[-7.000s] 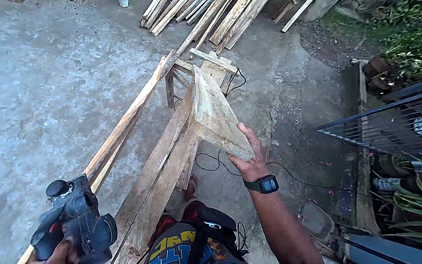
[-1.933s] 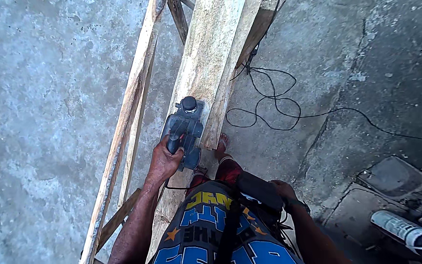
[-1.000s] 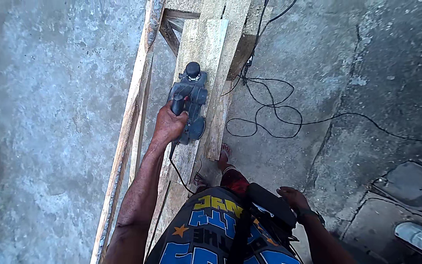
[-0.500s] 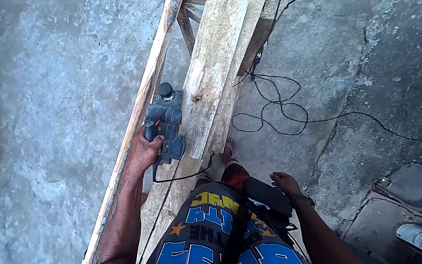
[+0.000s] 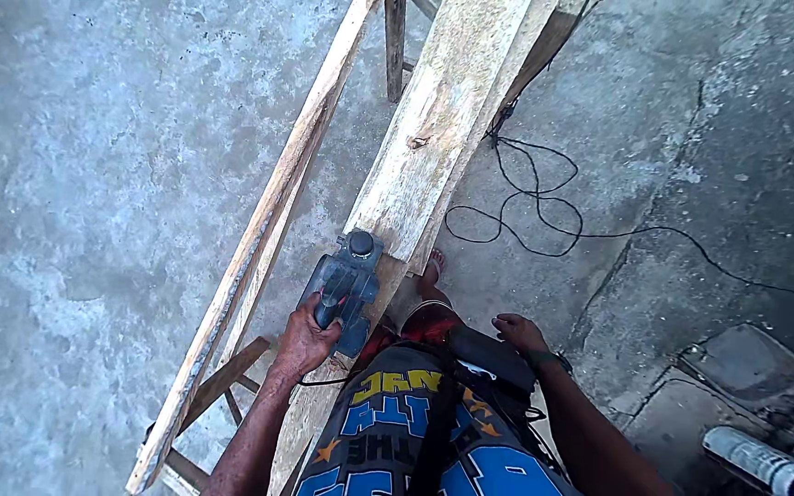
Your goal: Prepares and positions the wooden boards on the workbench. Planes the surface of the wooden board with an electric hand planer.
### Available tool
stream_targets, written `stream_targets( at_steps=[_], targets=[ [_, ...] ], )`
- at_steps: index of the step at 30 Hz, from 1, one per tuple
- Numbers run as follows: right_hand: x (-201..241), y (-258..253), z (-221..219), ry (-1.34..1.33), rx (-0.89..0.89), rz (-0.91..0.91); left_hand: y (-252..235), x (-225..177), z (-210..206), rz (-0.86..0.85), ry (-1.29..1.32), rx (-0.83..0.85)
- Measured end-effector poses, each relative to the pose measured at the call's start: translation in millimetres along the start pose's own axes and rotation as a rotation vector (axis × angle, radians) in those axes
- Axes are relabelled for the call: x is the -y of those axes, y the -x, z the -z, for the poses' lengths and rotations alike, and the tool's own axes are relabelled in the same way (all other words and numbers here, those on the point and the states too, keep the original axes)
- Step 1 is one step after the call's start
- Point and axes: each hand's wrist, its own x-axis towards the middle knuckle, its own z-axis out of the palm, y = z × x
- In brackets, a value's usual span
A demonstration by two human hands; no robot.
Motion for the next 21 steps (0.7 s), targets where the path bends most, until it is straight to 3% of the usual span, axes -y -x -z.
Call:
stream_targets(
  at_steps=[21],
  targets=[
    [-11.4, -10.8, 28.4, -0.097, -0.013, -0.087, -108.8, -87.2, -17.7, -0.012, -0.005, 0.035]
  ],
)
